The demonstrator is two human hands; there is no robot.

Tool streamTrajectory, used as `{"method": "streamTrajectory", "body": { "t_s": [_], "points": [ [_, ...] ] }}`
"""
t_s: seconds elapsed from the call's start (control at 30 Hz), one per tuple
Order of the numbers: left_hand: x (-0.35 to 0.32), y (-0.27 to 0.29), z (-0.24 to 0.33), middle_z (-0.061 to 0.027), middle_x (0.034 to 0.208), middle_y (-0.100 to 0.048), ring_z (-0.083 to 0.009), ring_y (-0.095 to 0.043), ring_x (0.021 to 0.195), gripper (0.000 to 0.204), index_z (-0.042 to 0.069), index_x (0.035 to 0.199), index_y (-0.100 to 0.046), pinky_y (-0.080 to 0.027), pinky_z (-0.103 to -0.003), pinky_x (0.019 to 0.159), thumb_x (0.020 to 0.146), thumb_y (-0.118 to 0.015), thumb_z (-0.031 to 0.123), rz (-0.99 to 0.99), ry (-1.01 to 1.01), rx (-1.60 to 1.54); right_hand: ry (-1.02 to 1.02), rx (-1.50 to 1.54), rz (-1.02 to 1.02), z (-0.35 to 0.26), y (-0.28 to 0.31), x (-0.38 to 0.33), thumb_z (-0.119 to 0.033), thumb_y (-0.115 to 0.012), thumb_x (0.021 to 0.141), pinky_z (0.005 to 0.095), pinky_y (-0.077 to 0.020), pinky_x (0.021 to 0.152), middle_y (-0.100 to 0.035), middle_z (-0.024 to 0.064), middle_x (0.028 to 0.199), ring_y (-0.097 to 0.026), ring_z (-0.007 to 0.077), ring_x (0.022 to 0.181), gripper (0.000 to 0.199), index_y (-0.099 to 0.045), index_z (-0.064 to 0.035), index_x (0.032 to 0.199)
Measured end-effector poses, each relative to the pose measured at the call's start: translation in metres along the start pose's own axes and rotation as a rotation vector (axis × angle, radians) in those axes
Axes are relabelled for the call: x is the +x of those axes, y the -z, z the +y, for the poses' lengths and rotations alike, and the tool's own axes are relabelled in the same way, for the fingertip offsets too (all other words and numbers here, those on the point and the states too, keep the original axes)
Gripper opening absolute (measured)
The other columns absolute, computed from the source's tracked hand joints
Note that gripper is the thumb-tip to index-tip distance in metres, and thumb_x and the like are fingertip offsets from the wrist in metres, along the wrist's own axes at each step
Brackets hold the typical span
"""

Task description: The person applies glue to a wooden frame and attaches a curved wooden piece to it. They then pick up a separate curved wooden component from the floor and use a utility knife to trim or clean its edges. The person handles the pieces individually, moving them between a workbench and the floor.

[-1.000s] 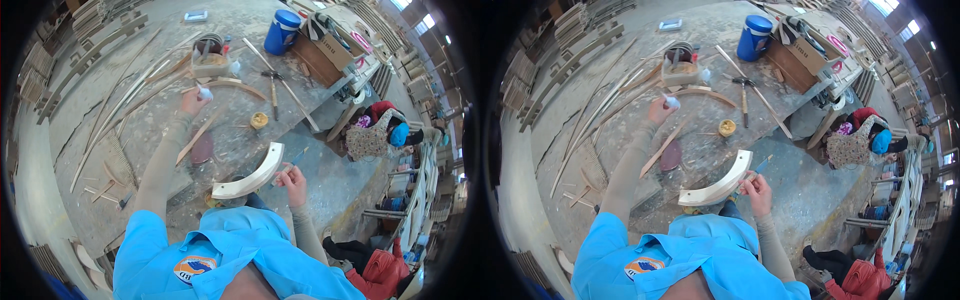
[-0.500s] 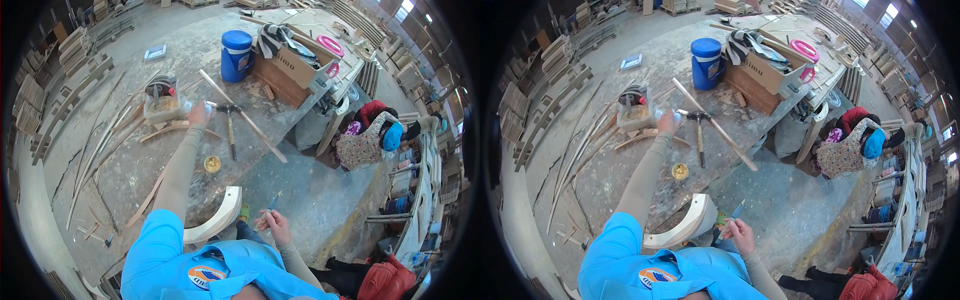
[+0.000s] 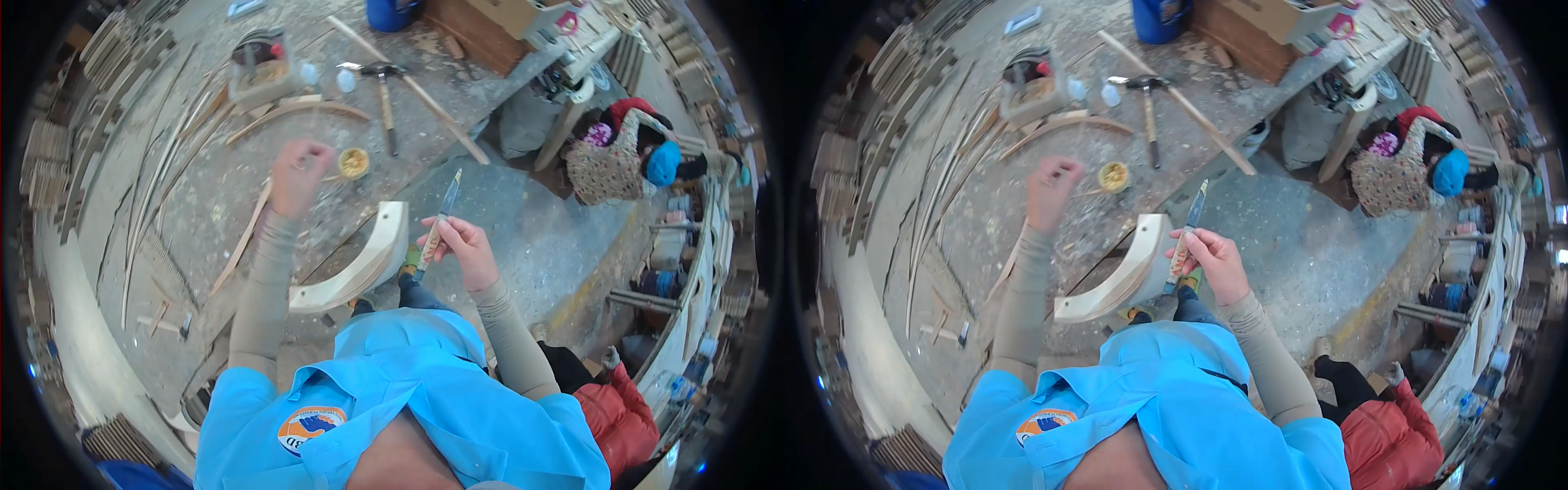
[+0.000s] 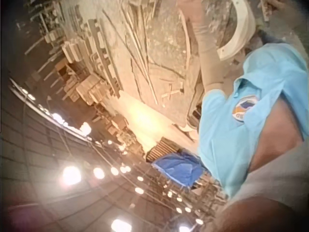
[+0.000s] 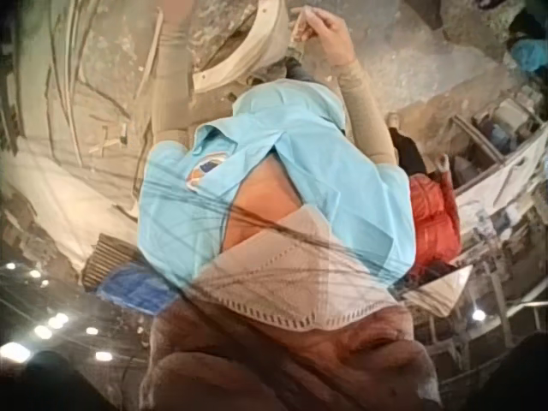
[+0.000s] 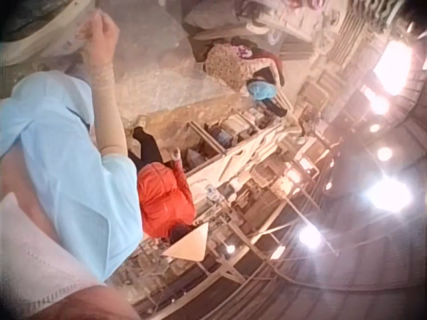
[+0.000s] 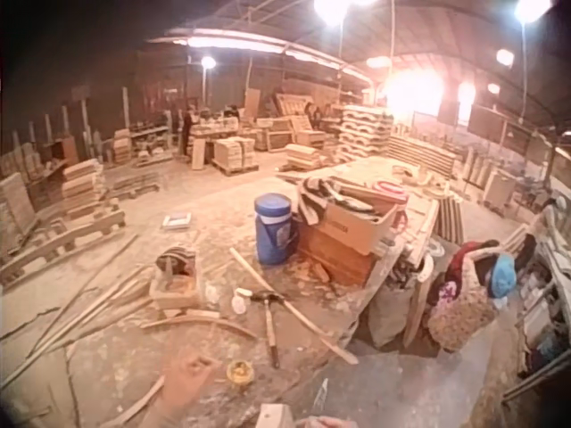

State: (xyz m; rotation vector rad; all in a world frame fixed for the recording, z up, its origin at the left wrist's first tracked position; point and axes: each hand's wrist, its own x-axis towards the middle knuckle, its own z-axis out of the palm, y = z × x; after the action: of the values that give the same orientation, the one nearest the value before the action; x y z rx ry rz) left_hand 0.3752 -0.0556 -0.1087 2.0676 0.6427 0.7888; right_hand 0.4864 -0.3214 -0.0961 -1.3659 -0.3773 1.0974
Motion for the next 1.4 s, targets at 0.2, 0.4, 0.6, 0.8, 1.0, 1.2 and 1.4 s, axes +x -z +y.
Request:
{"method": "streamTrajectory", "body": {
  "t_s": [0.2, 0.4, 0.6, 0.8, 1.0, 1.2, 1.4],
  "points": [
    [-0.091, -0.003, 0.035, -0.0037, 0.081, -0.06, -0.0127, -0.055, 0.076, 0.012, 0.002, 0.087, -0.065, -0.043, -0.027, 0.071, 0.084, -0.059, 0.012, -0.229, 0.081, -0.248, -0.035, -0.009, -0.155, 0.017, -0.056, -0.003, -0.019, -0.046, 0.094, 0.0194, -0.0452, 0.058, -0.066, 0.0074, 0.084, -0.055, 0.0058, 0.063, 0.027, -0.061, 0.0014, 0.103],
    [-0.14, -0.001, 0.028, -0.0019, 0.067, -0.057, -0.0111, -0.053, 0.063, 0.022, 0.001, 0.086, -0.064, -0.045, -0.025, 0.062, 0.09, -0.051, 0.019, -0.298, 0.382, -0.599, -0.045, -0.113, -0.248, 0.06, -0.09, -0.009, -0.015, -0.049, 0.092, 0.0204, -0.0469, 0.061, -0.065, 0.0053, 0.087, -0.056, 0.0066, 0.066, 0.025, -0.06, 0.0041, 0.104],
    [-0.128, 0.039, 0.019, 0.003, 0.057, -0.047, -0.0041, -0.043, 0.051, 0.025, 0.002, 0.094, -0.062, -0.037, -0.019, 0.05, 0.095, -0.043, 0.019, -0.362, 0.493, -0.352, 0.072, -0.215, -0.124, 0.07, -0.088, -0.017, -0.014, -0.047, 0.092, 0.022, -0.0458, 0.064, -0.065, 0.0045, 0.088, -0.056, 0.0086, 0.068, 0.025, -0.059, 0.0002, 0.108],
    [-0.128, 0.029, 0.016, 0.0038, 0.055, -0.041, -0.0035, -0.037, 0.047, 0.022, 0.002, 0.099, -0.059, -0.031, -0.02, 0.044, 0.095, -0.043, 0.017, -0.421, 0.462, -0.23, 0.092, -0.151, 0.004, 0.07, -0.066, -0.013, -0.016, -0.049, 0.091, 0.0202, -0.0434, 0.066, -0.064, 0.0014, 0.084, -0.052, 0.0065, 0.07, 0.024, -0.06, -0.0021, 0.108],
    [-0.13, 0.014, 0.029, 0.0014, 0.057, -0.048, -0.0044, -0.044, 0.047, 0.015, 0.003, 0.097, -0.052, -0.035, -0.02, 0.042, 0.094, -0.044, 0.016, -0.552, 0.597, -0.366, 0.111, -0.1, -0.022, 0.072, -0.07, -0.008, -0.016, -0.05, 0.091, 0.0201, -0.0431, 0.068, -0.063, 0.0029, 0.094, -0.051, 0.0046, 0.074, 0.025, -0.059, -0.0013, 0.109],
    [-0.157, -0.014, 0.039, -0.0031, 0.068, -0.057, -0.0086, -0.055, 0.057, 0.018, 0.003, 0.099, -0.051, -0.044, -0.021, 0.05, 0.094, -0.039, 0.015, -0.555, 0.55, -0.612, 0.052, 0.132, -0.114, 0.067, -0.091, -0.011, -0.021, -0.044, 0.095, 0.0205, -0.0441, 0.066, -0.059, 0.0044, 0.107, -0.051, 0.0057, 0.074, 0.032, -0.055, -0.0015, 0.118],
    [-0.153, -0.003, 0.044, -0.0026, 0.073, -0.057, -0.0088, -0.056, 0.062, 0.022, 0.002, 0.108, -0.051, -0.044, -0.022, 0.054, 0.096, -0.039, 0.016, -0.675, 0.638, -0.605, 0.047, 0.181, -0.108, 0.069, -0.084, -0.003, -0.026, -0.039, 0.097, 0.0211, -0.0475, 0.06, -0.06, 0.0085, 0.107, -0.056, 0.0083, 0.072, 0.039, -0.051, 0.0032, 0.12]
  ]
}}
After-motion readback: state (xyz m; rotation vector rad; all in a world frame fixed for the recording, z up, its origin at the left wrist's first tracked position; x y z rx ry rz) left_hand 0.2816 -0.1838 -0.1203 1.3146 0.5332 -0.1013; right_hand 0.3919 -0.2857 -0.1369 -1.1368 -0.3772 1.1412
